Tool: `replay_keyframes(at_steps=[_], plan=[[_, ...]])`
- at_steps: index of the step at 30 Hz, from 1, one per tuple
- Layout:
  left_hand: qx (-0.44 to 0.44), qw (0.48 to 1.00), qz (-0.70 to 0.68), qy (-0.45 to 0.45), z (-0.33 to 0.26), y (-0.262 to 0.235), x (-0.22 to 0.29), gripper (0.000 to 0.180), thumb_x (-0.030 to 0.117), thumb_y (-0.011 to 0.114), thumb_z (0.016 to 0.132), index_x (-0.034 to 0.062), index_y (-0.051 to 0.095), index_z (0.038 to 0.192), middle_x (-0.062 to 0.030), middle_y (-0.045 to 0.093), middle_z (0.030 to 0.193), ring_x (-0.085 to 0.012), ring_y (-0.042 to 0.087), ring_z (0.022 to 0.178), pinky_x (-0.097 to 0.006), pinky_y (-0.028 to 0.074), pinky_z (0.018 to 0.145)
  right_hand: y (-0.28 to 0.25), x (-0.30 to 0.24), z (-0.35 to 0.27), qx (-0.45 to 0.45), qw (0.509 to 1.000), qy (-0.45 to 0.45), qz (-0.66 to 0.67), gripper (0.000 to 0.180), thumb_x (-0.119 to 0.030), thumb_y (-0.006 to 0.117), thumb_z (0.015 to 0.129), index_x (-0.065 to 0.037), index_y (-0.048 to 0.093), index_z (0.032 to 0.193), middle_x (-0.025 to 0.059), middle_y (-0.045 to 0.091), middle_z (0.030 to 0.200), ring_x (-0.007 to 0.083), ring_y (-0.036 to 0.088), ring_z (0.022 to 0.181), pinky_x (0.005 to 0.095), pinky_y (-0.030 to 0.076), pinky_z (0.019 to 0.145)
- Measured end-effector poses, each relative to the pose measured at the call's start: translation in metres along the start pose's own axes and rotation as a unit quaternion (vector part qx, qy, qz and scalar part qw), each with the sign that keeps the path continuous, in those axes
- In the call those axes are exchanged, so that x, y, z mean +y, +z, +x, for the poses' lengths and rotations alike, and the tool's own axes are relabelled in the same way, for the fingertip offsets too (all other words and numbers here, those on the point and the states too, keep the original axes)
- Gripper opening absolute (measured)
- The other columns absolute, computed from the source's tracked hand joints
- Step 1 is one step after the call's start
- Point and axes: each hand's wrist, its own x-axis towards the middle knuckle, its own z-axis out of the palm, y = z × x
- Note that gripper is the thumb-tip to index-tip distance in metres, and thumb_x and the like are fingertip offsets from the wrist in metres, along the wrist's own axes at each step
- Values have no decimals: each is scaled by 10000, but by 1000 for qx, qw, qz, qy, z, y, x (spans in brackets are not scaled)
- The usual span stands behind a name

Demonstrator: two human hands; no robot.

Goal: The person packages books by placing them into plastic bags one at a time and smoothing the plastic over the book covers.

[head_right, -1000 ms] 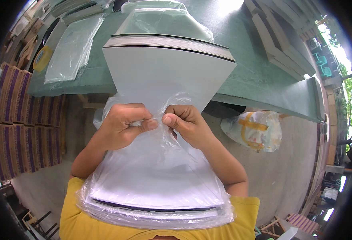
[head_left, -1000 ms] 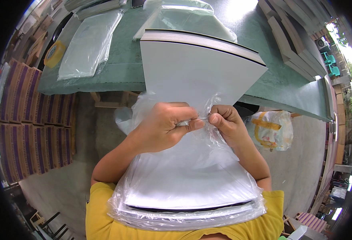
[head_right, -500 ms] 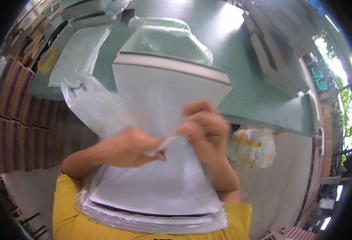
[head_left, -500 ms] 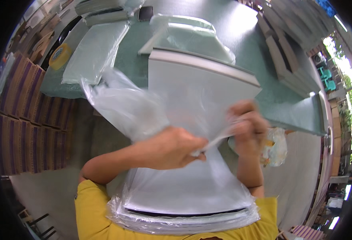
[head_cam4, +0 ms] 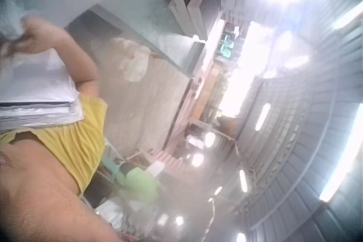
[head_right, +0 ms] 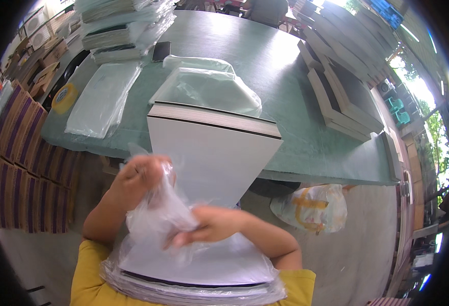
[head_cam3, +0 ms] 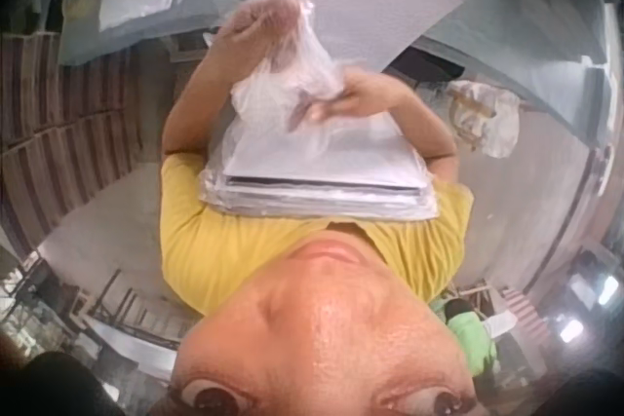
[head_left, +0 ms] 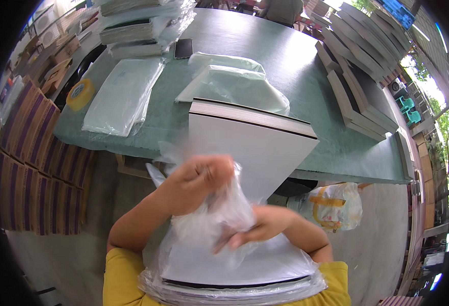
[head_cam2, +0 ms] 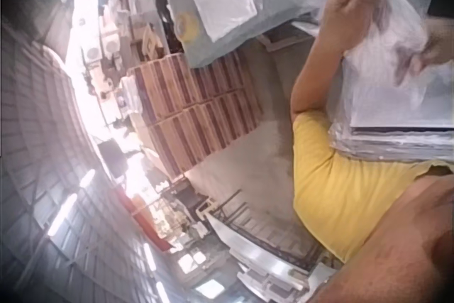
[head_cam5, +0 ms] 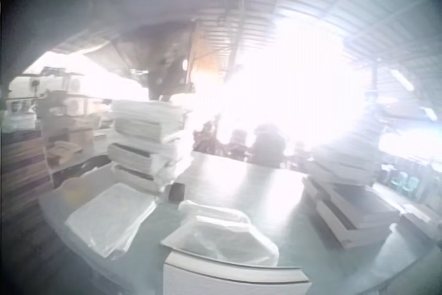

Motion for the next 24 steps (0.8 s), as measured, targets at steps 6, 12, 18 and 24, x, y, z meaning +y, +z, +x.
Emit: replay_keyframes(at_steps=[6, 12, 18, 24], plan=[[-279, 959, -47, 20, -8, -43, -2, 230, 124, 603, 792, -11, 587, 977, -85, 618, 736, -140, 575, 652, -253, 448, 603, -13, 2, -18, -211, 971, 107, 48, 381, -339, 459, 853, 11, 511, 993, 167, 537, 959, 326, 543, 867, 404, 446, 744], [-443, 781, 389, -207, -12, -1, 15, 187, 179, 526, 824, -4, 488, 810, -171, 544, 646, -338, 544, 599, -376, 440, 560, -34, 45, -71, 9, 662, 199, -722, 462, -333, 550, 750, -71, 511, 1129, 125, 572, 1028, 285, 421, 1107, 543, 208, 947], [-289, 508, 780, -222, -31, -50, -78, 218, 235, 545, 748, 21, 553, 789, -136, 585, 700, -330, 577, 642, -394, 460, 578, -9, 6, -53, -162, 689, 345, -617, 217, -259, 530, 737, -68, 602, 810, 89, 610, 791, 255, 567, 860, 470, 374, 823], [-203, 783, 569, -147, -38, -32, -21, 221, 194, 674, 652, 53, 606, 807, -92, 602, 778, -246, 579, 709, -322, 468, 598, -71, -41, -69, 602, 670, 12, -434, 254, 41, 552, 620, -64, 514, 848, 59, 533, 621, 145, 545, 588, 288, 438, 549]])
